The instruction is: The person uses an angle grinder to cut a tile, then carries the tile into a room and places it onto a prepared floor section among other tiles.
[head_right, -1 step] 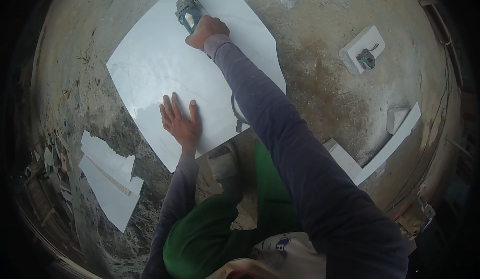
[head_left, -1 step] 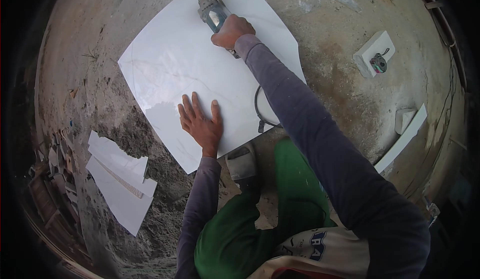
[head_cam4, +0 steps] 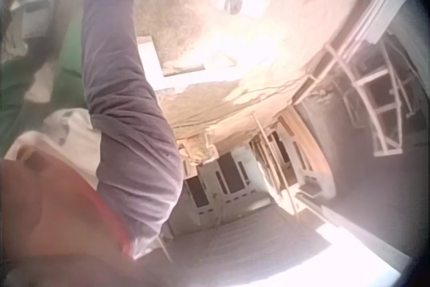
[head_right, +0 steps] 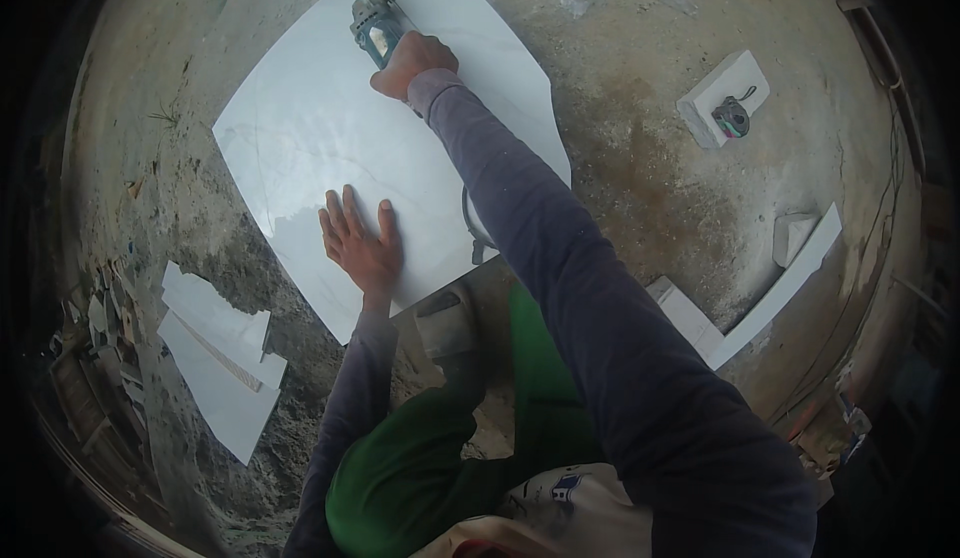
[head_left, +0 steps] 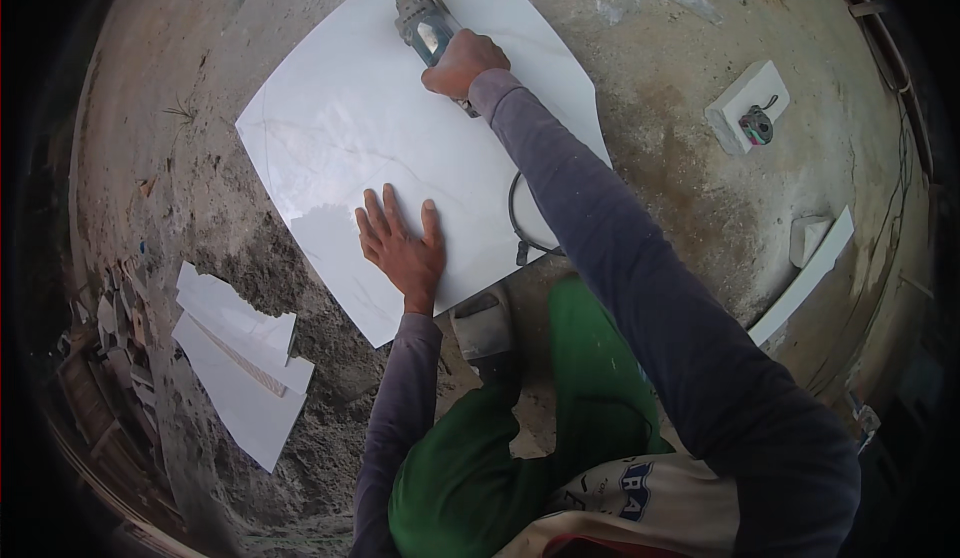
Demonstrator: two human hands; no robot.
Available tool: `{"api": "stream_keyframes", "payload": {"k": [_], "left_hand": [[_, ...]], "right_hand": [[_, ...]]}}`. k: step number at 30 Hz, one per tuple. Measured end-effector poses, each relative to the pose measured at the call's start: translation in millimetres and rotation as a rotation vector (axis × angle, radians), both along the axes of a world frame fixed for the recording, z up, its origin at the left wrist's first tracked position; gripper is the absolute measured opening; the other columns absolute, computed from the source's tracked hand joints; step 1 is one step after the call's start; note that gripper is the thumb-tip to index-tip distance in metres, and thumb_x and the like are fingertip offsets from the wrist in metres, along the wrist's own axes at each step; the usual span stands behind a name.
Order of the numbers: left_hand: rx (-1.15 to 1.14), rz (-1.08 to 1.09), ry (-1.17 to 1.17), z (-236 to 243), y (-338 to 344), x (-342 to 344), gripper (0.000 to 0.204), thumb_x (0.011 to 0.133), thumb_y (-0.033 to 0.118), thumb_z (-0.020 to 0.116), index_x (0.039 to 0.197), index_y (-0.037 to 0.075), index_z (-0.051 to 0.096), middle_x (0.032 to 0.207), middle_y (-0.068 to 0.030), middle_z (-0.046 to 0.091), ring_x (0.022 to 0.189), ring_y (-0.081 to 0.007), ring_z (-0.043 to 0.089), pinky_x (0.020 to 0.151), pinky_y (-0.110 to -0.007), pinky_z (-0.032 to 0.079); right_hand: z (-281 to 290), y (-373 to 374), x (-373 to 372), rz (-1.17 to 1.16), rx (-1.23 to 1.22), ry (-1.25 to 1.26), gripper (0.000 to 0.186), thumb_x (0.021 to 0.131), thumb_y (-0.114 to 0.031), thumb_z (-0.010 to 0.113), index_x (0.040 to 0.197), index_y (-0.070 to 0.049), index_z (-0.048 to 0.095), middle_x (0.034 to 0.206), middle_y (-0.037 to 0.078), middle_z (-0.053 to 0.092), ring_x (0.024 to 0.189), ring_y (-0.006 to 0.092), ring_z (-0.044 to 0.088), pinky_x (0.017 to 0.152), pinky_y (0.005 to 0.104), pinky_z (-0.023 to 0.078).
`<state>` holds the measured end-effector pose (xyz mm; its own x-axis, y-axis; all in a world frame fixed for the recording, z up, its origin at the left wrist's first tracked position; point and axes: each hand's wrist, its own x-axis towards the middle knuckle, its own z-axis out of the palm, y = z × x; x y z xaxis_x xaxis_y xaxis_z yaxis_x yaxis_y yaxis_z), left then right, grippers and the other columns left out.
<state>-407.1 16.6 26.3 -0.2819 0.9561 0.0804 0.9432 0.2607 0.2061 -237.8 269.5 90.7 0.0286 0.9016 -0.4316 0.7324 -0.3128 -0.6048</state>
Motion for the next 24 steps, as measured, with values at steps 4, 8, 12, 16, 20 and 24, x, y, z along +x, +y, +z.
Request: {"api": "stream_keyframes", "payload": {"k": [4, 8, 12, 16, 20, 24], "left_hand": [[-0.023, -0.007, -0.014, 1.8, 2.8, 1.5, 0.072, 0.101, 0.054, 0.061, 0.16, 0.015, 0.046, 0.171, -0.0146, 0.033, 0.159, -0.0396, 0.023, 0.126, -0.055, 0.02], [-0.253, -0.141, -0.384, 81.7, 16.9, -4.8, 0.065, 0.099, 0.046, 0.07, 0.148, 0.005, 0.059, 0.155, -0.023, 0.054, 0.145, -0.0405, 0.048, 0.118, -0.049, 0.039], [-0.892, -0.624, -1.179, 244.9, 3.9, -1.9, 0.049, 0.1, 0.031, 0.076, 0.14, 0.004, 0.067, 0.125, -0.0189, 0.075, 0.117, -0.0297, 0.07, 0.104, -0.038, 0.052], [-0.813, -1.154, -1.444, 371.6, -44.0, 39.7, 0.042, 0.103, 0.026, 0.071, 0.133, -0.004, 0.065, 0.108, -0.0181, 0.076, 0.097, -0.0289, 0.072, 0.09, -0.042, 0.055], [-0.689, -1.159, -1.592, 416.7, -78.7, 62.0, 0.03, 0.1, 0.022, 0.071, 0.107, -0.007, 0.069, 0.093, -0.0148, 0.071, 0.081, -0.0311, 0.068, 0.071, -0.043, 0.053], [-0.713, -1.203, -1.588, 424.9, -85.5, 77.2, 0.033, 0.105, 0.017, 0.062, 0.116, -0.014, 0.065, 0.09, -0.0166, 0.071, 0.075, -0.0298, 0.066, 0.066, -0.041, 0.053]], "right_hand": [[-2.2, -2.1, 2.3, -0.005, 0.011, 0.01, 0.054, 0.071, -0.031, 0.08, 0.113, 0.003, 0.075, 0.115, 0.023, 0.077, 0.11, 0.037, 0.074, 0.097, 0.0415, 0.059], [5.2, -5.8, 2.1, 0.004, -0.016, -0.054, 0.051, 0.073, -0.032, 0.081, 0.114, -0.003, 0.073, 0.115, 0.019, 0.077, 0.111, 0.0354, 0.074, 0.097, 0.0416, 0.059], [12.7, -15.7, 7.6, 0.013, -0.038, -0.036, 0.049, 0.074, -0.03, 0.08, 0.112, -0.001, 0.073, 0.116, 0.022, 0.076, 0.109, 0.0383, 0.074, 0.097, 0.0444, 0.06], [5.4, -27.1, 11.6, -0.018, 0.032, -0.027, 0.054, 0.073, -0.032, 0.082, 0.111, 0.004, 0.071, 0.113, 0.026, 0.075, 0.105, 0.0418, 0.074, 0.095, 0.0476, 0.059], [-5.6, -46.3, 13.7, -0.009, 0.121, -0.018, 0.05, 0.075, -0.029, 0.079, 0.11, 0.005, 0.067, 0.11, 0.027, 0.074, 0.106, 0.0426, 0.073, 0.094, 0.049, 0.059], [-6.3, -71.7, 21.7, -0.042, 0.144, 0.011, 0.05, 0.076, -0.028, 0.078, 0.111, 0.006, 0.065, 0.108, 0.028, 0.074, 0.103, 0.0448, 0.073, 0.093, 0.0507, 0.059]]}}
